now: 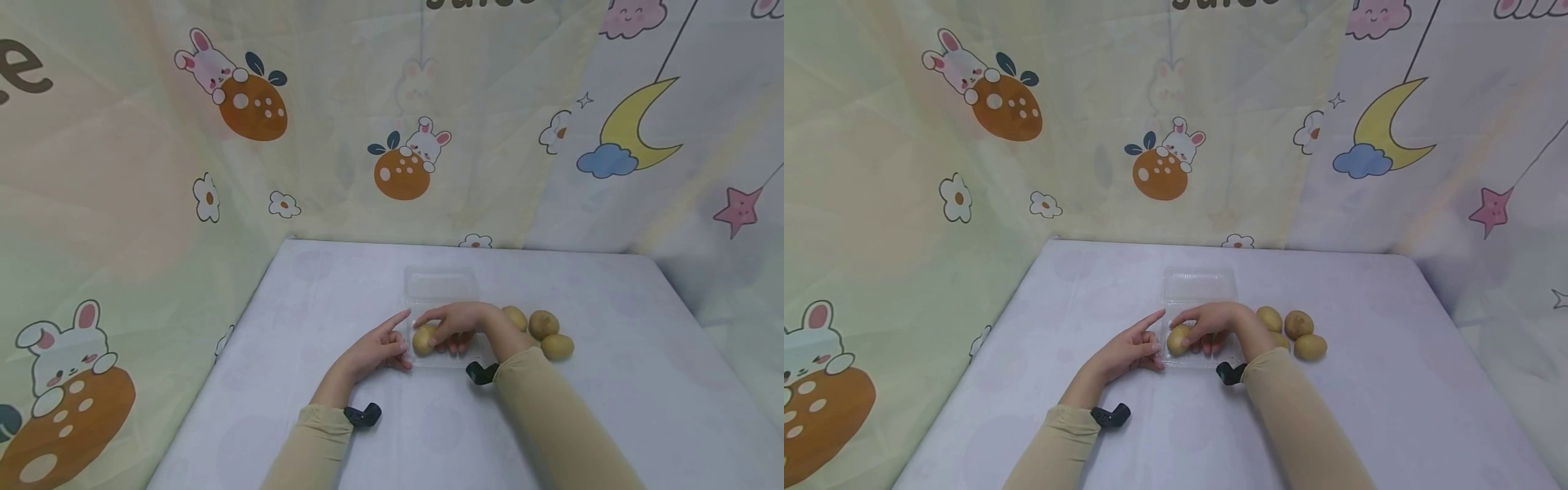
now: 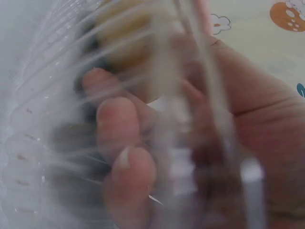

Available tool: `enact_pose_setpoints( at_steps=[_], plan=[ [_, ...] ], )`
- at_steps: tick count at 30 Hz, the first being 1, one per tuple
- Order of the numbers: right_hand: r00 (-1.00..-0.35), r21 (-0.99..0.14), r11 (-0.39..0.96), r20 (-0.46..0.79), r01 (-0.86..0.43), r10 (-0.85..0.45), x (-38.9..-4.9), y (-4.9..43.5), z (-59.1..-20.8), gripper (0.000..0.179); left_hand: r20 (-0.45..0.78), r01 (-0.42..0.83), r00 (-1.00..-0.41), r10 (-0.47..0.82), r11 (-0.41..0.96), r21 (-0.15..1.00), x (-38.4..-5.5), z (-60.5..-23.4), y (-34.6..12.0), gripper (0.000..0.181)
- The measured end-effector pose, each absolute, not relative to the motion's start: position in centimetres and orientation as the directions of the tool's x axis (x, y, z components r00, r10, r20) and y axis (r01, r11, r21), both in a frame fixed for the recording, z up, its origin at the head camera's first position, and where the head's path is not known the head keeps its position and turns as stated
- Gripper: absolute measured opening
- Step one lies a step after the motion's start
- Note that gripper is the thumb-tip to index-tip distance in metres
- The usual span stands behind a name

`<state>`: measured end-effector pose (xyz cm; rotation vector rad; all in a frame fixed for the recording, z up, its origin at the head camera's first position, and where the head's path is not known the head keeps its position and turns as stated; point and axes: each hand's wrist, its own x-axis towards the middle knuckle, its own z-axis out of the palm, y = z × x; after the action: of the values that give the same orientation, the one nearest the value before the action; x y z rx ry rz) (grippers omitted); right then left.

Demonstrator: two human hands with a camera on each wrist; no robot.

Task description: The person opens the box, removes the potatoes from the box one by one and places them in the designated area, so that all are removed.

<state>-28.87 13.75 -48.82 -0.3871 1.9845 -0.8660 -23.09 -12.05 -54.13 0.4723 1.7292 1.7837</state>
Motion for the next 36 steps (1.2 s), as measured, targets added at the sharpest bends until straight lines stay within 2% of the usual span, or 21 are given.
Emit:
enact_pose_setpoints(
  at_steps=[5,19,36],
  plan=[
    [-0.534,-0.707,0.706,-0.617,0.052,-0.579,-28.9,13.7,-48.8,0.040,-0.137,-0.157,-0.756,0.641,0.026,0.987,-23.1,-54.2,-12.0,0.077],
    [-0.538,-0.726,0.686,-0.598,0.048,-0.595,-28.8,13.6,-48.1,0.031,-0.135,-0.156,-0.749,0.648,0.026,0.987,-23.1,-54.1,-12.0,0.076],
    [-0.637,-0.747,0.663,-0.484,-0.056,-0.600,-28.8,16.3,-44.7,0.029,-0.129,-0.154,-0.761,0.635,0.017,0.988,-23.0,-54.3,-12.0,0.076]
  ],
)
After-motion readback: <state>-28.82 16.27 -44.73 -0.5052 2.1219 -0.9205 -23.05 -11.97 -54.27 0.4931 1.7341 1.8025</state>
